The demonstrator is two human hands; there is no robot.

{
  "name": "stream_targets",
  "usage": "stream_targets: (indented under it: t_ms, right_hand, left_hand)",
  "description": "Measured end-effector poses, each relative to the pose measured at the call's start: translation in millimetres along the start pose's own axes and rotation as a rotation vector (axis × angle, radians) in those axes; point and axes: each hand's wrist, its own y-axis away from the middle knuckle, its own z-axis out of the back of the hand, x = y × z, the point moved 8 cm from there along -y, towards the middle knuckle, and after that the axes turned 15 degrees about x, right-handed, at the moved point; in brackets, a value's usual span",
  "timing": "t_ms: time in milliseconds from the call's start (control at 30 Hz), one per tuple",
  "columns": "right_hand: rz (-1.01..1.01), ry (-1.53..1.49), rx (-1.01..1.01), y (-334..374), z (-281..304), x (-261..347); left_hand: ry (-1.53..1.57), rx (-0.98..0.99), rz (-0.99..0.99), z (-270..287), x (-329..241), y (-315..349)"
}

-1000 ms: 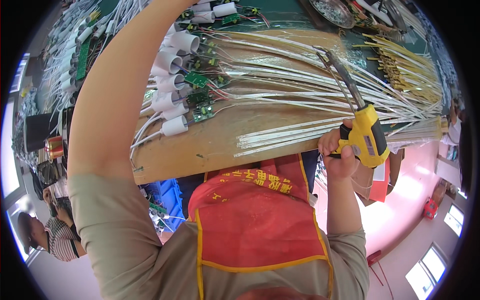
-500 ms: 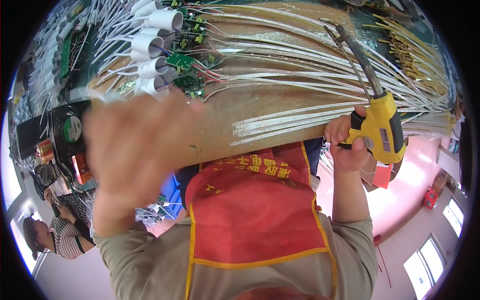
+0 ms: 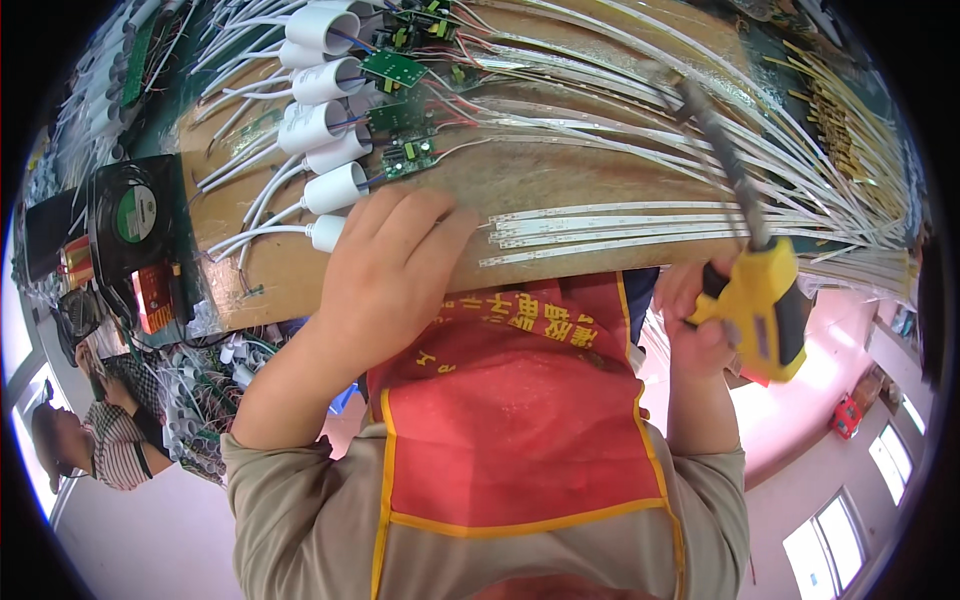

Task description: Soldering or gluing electrical components onto LED strips at an assembly station.

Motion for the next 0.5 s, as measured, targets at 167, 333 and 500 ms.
stream_targets:
  t_ms: [167,333,500]
  right_hand:
    - [-0.226,0.16,0.28,36,-31,-10]
    - [-0.281,0.13,0.283,51,-40,-13]
    - [-0.202,0.208,0.38,55,-40,-10]
  left_hand:
    - [-0.006,-0.009,-0.022,2,-1,-1]
    - [0.027,-0.037,-0.029,5,-4,-4]
    - [0.016,-0.067,-0.042,0,-10,0]
